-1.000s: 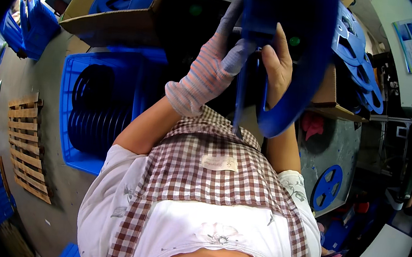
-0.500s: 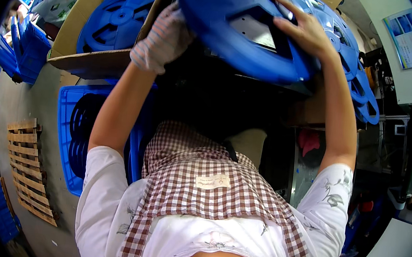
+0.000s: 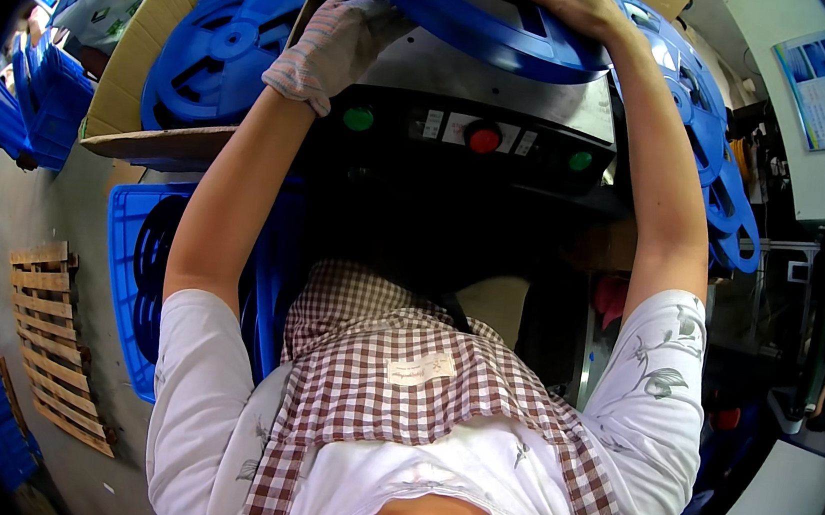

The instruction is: The person repeatedly picks up blue plastic parts from a bin, places them on a machine, and stacks them into a blue crate. The person handles the parts one at a time and stacks them neatly in the crate.

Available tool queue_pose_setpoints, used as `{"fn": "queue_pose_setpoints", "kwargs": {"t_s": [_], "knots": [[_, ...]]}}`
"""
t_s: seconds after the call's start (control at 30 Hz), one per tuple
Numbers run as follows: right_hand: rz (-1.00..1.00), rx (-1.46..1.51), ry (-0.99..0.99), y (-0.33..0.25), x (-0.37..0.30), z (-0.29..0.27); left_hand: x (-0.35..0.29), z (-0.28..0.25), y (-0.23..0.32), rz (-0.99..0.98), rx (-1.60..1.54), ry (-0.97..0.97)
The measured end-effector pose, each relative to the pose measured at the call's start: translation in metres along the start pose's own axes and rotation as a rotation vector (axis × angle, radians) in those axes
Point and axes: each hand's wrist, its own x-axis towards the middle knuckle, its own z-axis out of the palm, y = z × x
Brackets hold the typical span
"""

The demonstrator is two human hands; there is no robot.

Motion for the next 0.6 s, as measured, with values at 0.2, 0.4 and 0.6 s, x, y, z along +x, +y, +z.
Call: {"fn": "queue_pose_setpoints", "kwargs": {"t_s": [0.2,0.4,0.6], "knots": [[-0.229,-0.250,0.569,0.045,-0.039,0.011,-0.057,0.025,0.047,0.049,0.694,0.148],[0.288,0.241,0.587,0.072,-0.208,0.096,-0.109,0.041,0.026,0.055,1.268,0.332],[0.261,0.229,0.506,0.059,-0.215,0.130,-0.116,0.036,0.003,-0.016,1.020,0.343]]}}
